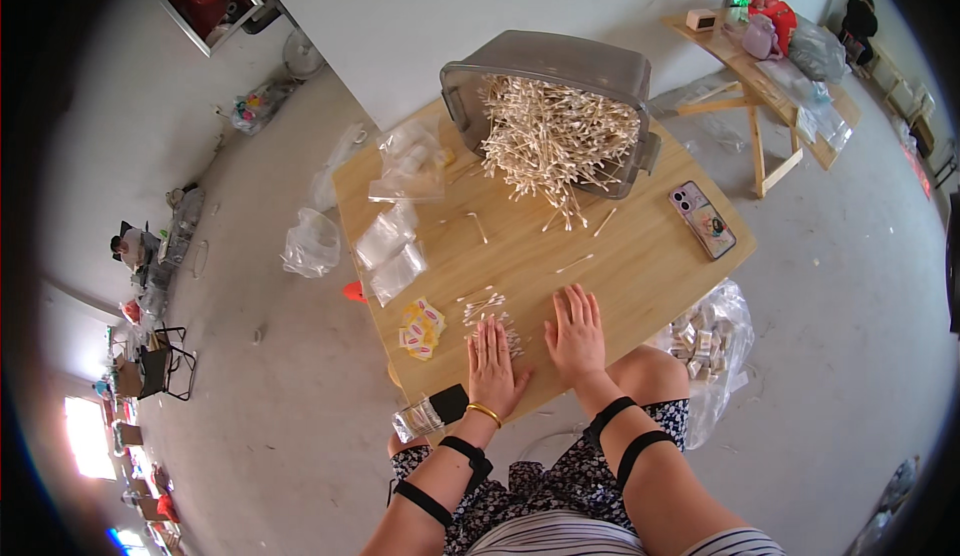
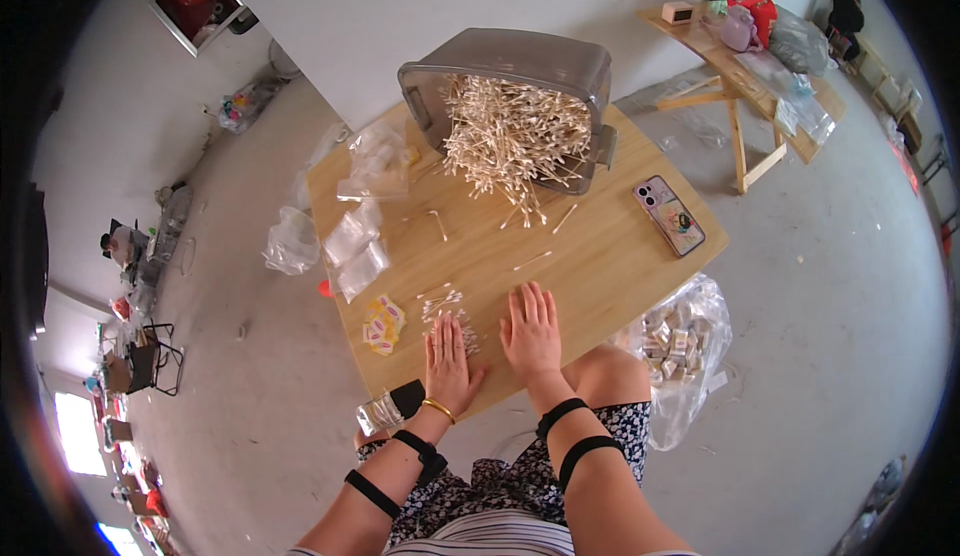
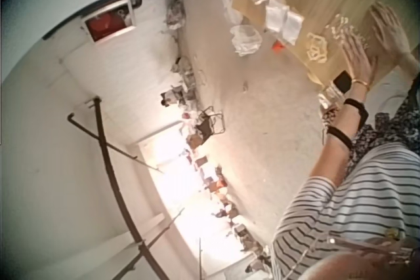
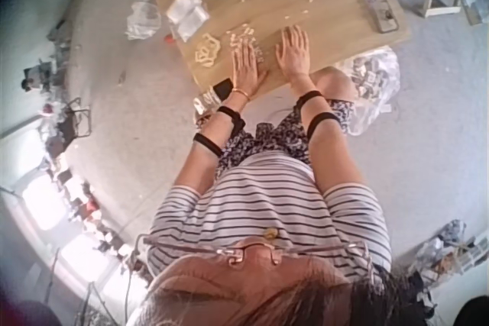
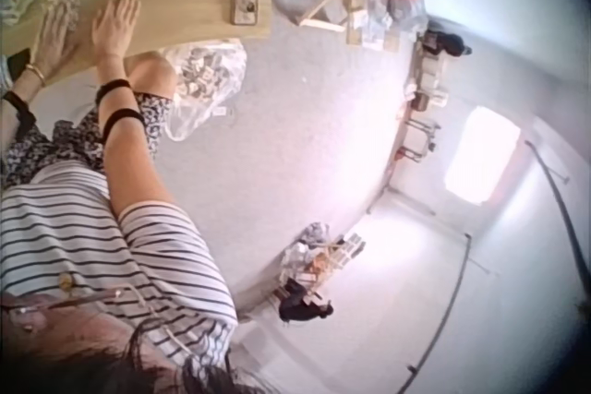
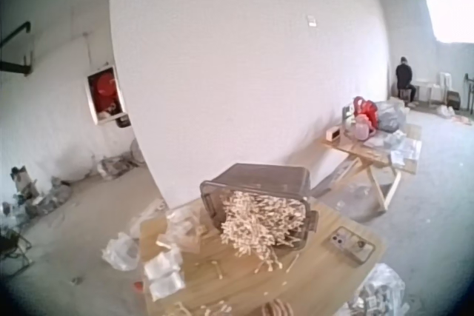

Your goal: Arranging and packaging cotton swabs into plastic bags.

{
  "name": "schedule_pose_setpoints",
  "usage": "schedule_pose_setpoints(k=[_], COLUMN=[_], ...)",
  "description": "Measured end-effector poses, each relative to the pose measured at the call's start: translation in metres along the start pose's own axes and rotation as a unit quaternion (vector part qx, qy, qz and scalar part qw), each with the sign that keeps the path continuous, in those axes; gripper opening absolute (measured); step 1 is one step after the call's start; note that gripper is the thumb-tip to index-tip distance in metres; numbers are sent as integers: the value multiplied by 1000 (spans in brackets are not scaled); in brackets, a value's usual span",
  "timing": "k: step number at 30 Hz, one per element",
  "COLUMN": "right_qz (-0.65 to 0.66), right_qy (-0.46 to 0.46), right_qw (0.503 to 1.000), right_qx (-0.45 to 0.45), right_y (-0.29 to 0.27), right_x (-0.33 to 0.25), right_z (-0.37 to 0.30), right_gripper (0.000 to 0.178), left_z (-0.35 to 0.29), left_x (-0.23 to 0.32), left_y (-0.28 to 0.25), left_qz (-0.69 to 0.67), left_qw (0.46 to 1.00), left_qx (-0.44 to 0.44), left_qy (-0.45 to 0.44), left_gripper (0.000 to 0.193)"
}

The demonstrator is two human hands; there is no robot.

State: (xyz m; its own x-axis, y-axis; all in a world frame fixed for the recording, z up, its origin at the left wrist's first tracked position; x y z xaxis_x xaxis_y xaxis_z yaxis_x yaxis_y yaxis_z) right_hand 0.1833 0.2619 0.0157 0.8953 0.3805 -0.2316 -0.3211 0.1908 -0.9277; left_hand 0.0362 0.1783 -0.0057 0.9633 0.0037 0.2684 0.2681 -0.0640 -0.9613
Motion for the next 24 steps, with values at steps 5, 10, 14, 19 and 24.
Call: schedule_pose_setpoints(k=[5,10,14,19,24], right_qz=[0,9,9,14,9], right_qy=[-4,7,3,3,7], right_qw=[1000,1000,1000,1000,1000], right_qx=[1,2,-1,7,5], right_y=[-1,-2,-4,-4,-2], right_x=[-1,2,-2,-1,3], right_z=[1,-1,-1,0,1], right_gripper=[51,51,51,50,51], left_z=[18,44,42,31,37], left_x=[-13,-19,-29,-25,-25], left_y=[-7,-19,-20,-12,-25], left_qz=[-13,-3,-33,-41,-78], left_qw=[998,999,998,998,991], left_qx=[52,41,53,49,103], left_qy=[-26,-29,-21,13,36], left_gripper=[98,98,98,96,92])
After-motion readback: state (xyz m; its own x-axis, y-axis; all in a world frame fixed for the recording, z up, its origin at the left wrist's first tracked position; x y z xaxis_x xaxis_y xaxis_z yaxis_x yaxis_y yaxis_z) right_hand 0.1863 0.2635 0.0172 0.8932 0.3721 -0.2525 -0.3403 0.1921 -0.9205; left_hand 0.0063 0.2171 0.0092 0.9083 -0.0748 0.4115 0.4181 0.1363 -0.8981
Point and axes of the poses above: each hand's wrist, its own z-axis towards the middle knuckle, its own y-axis out of the palm, x = y × z, the point moved 6 cm from there along z, towards the middle knuckle, and after that the axes turned 12 degrees about -z, right-handed, at the moved point
